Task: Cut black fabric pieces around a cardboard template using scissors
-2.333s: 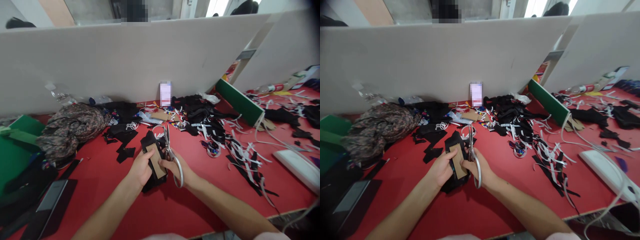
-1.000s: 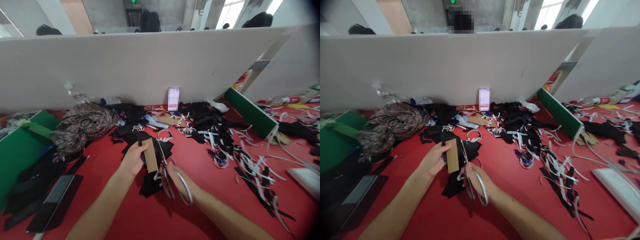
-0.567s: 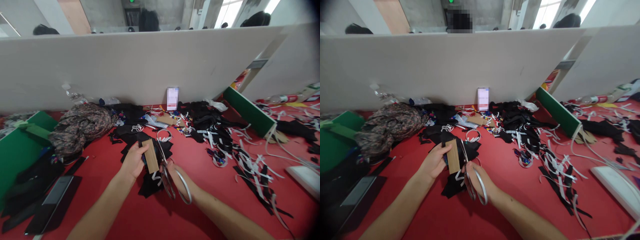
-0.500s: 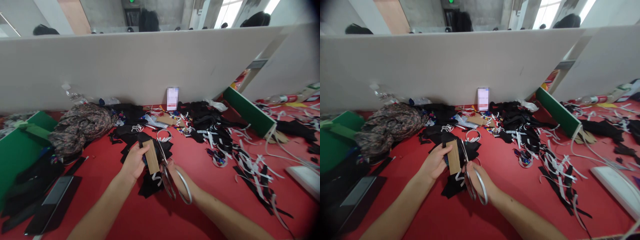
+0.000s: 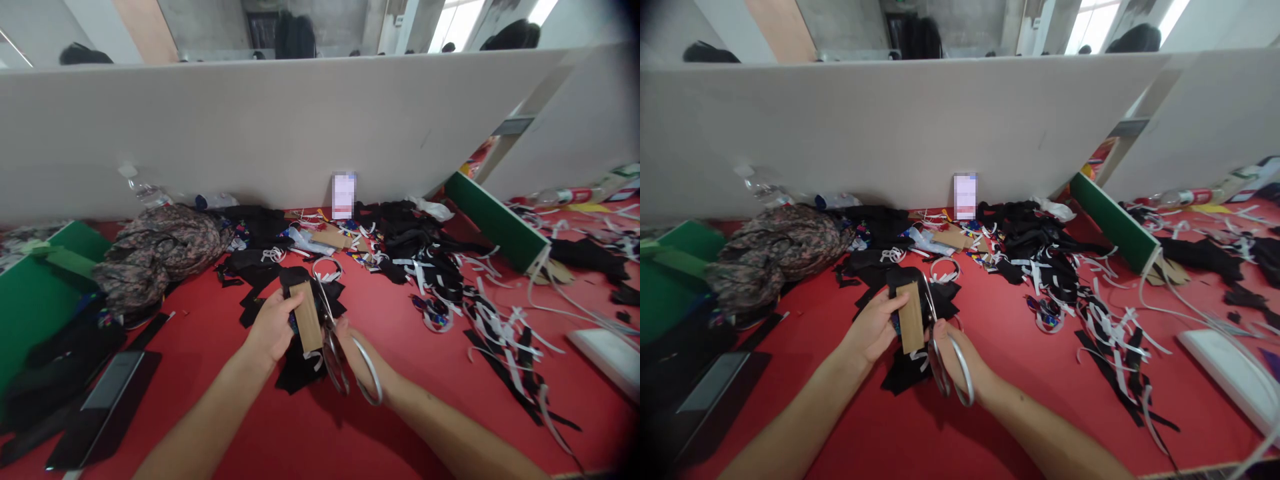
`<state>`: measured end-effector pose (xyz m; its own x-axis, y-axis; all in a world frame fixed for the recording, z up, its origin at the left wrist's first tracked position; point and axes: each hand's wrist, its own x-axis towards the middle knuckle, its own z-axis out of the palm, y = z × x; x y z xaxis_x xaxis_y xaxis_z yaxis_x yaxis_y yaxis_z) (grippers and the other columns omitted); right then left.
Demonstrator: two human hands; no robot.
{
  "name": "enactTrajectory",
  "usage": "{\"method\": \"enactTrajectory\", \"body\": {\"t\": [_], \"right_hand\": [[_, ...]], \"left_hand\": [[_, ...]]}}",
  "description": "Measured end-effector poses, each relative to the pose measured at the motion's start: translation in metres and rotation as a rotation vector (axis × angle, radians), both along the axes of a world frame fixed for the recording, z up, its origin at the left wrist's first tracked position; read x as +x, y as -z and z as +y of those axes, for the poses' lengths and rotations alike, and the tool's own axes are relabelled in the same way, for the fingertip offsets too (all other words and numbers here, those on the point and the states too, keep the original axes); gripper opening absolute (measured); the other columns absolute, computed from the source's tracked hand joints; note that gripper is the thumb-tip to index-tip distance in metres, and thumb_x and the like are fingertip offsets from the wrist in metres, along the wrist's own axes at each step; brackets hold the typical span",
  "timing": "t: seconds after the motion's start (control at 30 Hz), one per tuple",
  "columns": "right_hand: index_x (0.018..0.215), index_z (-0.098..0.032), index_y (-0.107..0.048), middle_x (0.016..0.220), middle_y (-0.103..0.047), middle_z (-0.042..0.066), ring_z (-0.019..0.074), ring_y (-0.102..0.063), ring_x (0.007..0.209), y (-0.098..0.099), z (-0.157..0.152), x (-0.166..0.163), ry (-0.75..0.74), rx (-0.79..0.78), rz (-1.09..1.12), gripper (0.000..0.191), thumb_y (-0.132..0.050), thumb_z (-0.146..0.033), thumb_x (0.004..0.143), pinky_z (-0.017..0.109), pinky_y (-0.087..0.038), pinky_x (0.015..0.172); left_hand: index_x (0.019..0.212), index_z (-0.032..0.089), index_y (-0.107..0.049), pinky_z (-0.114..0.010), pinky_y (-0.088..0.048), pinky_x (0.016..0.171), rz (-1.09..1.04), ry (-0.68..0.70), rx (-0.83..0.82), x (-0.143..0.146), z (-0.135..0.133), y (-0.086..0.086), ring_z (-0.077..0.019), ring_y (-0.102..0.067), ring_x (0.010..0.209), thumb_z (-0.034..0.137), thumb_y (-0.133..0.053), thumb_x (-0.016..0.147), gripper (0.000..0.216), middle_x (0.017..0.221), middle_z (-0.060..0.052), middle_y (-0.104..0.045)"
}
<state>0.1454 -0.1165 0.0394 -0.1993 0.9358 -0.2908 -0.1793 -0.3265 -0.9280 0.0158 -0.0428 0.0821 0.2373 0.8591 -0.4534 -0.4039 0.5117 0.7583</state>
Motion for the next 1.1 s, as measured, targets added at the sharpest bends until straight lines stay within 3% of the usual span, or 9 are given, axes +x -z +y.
{"method": "enactTrajectory", "body": {"t": [0.37, 0.67, 1.1], "right_hand": [[0.079, -0.017, -0.049, 0.04, -0.042, -0.007, 0.0076, -0.037, 0.027, 0.012, 0.0, -0.003, 0.011, -0.001, 0.015, 0.06, -0.02, -0.07, 0.079, 0.018, -0.033, 0.028], [0.079, -0.017, -0.047, 0.041, -0.039, -0.007, 0.0069, -0.035, 0.027, 0.008, -0.001, -0.004, 0.027, -0.01, 0.027, 0.059, -0.021, -0.07, 0.079, 0.017, -0.031, 0.026], [0.068, -0.017, -0.044, 0.041, -0.04, -0.006, 0.006, -0.035, 0.027, 0.014, -0.002, -0.006, 0.045, -0.014, 0.005, 0.06, -0.02, -0.072, 0.076, 0.017, -0.029, 0.027]], "left_hand": [[0.089, 0.015, -0.059, -0.028, -0.049, 0.067, 0.019, 0.025, 0.03, -0.001, 0.001, 0.002, -0.0143, -0.061, 0.069, 0.016, -0.062, 0.07, 0.019, 0.078, -0.004, -0.065], [0.088, 0.015, -0.06, -0.03, -0.049, 0.065, 0.023, 0.017, 0.036, 0.0, 0.001, 0.004, -0.016, -0.062, 0.064, 0.019, -0.066, 0.066, 0.023, 0.076, -0.004, -0.066], [0.087, 0.014, -0.059, -0.029, -0.049, 0.063, 0.019, 0.001, 0.031, 0.001, 0.001, 0.002, -0.015, -0.061, 0.063, 0.017, -0.064, 0.067, 0.021, 0.074, -0.004, -0.065]]}}
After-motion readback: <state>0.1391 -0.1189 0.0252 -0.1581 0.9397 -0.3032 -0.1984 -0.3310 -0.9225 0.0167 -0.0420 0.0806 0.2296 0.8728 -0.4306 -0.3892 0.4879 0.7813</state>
